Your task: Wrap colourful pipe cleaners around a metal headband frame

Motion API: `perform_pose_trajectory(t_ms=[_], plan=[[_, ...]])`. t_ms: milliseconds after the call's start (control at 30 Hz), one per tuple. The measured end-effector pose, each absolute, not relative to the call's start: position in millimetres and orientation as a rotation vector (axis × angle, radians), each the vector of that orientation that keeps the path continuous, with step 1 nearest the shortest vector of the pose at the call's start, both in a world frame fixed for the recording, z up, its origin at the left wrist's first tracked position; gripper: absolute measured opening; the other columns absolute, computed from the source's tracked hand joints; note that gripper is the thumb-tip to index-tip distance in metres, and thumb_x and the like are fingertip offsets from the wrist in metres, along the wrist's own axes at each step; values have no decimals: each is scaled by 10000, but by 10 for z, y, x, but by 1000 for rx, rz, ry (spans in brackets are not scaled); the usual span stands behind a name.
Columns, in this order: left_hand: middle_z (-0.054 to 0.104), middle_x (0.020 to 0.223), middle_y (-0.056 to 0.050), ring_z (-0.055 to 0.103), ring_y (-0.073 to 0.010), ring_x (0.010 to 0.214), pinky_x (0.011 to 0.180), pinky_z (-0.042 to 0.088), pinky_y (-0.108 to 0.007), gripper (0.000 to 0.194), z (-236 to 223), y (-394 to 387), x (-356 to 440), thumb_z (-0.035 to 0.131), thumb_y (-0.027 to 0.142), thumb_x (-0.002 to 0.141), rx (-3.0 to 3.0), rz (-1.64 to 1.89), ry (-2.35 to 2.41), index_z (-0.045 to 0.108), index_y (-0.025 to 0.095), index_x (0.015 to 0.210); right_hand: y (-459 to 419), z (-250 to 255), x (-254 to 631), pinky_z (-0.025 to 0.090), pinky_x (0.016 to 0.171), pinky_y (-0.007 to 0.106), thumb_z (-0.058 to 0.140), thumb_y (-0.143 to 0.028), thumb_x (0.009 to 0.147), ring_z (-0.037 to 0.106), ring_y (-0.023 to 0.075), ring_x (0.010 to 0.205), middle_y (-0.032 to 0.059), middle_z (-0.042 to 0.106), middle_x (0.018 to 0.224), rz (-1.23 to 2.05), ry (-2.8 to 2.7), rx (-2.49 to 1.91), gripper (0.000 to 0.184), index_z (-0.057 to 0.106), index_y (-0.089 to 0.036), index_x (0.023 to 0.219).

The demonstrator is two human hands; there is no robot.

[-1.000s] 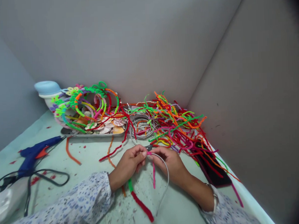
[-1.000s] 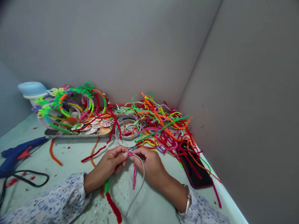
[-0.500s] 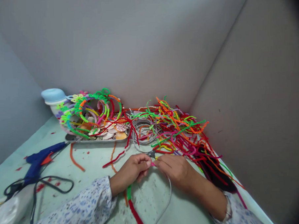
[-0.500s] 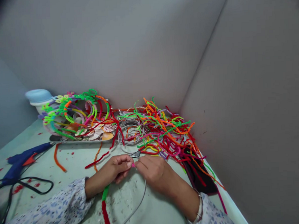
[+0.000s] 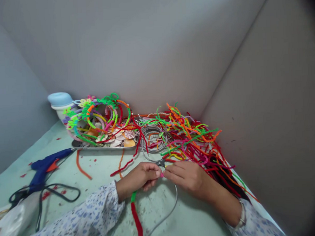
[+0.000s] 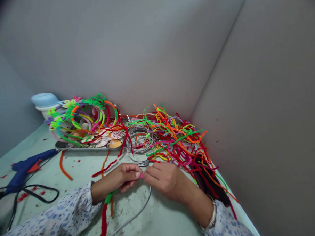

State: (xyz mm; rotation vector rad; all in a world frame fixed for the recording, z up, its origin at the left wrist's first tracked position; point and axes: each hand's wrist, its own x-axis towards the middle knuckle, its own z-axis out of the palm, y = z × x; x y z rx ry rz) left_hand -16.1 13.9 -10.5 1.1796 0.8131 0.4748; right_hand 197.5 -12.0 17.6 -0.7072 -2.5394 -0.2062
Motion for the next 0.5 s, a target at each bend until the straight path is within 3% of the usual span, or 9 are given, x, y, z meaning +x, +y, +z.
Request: perform_pose_trajectory(t_ms=[100, 167, 233, 333, 500], plan=[[480, 510, 68, 346, -36, 335, 336, 233, -159, 230, -114, 106, -117, 599, 377, 784, 1163, 621, 859, 539, 155, 783, -111, 86, 1979, 490, 766, 306, 515, -158, 893, 616, 192, 919, 98, 670, 1003, -83, -2370, -905, 217, 599, -187, 1091], [465, 520, 70, 348, -39, 355, 348, 247, -155, 227, -123, 83, -98, 594, 376, 793, 1151, 700, 888, 528, 159, 789, -113, 41, 1963, 485, 773, 315, 544, -201, 879, 609, 202, 922, 93, 667, 978, 106, -2146, -1075, 168, 614, -182, 1031], [457, 538, 68, 350, -42, 372, 358, 254, -155, 229, -136, 67, -90, 585, 382, 804, 1156, 739, 907, 526, 161, 799, -125, 22, 1928, 481, 704, 288, 535, -258, 885, 614, 181, 804, 60, 665, 858, 420, -1940, -1235, 127, 632, -181, 913], [455, 555, 65, 341, -43, 378, 364, 248, -158, 230, -155, 51, -88, 561, 389, 827, 1203, 765, 927, 531, 161, 820, -153, 22, 1849, 431, 560, 244, 469, -366, 912, 566, 139, 606, 14, 615, 653, 1035, -1758, -1352, 308, 623, -170, 732], [434, 532, 70, 327, -49, 384, 373, 235, -167, 240, -155, 29, -74, 553, 393, 836, 1277, 764, 931, 541, 154, 834, -184, -19, 1755, 336, 455, 211, 512, -438, 869, 525, 111, 534, 11, 615, 651, 1433, -1440, -1334, 320, 630, -150, 791]])
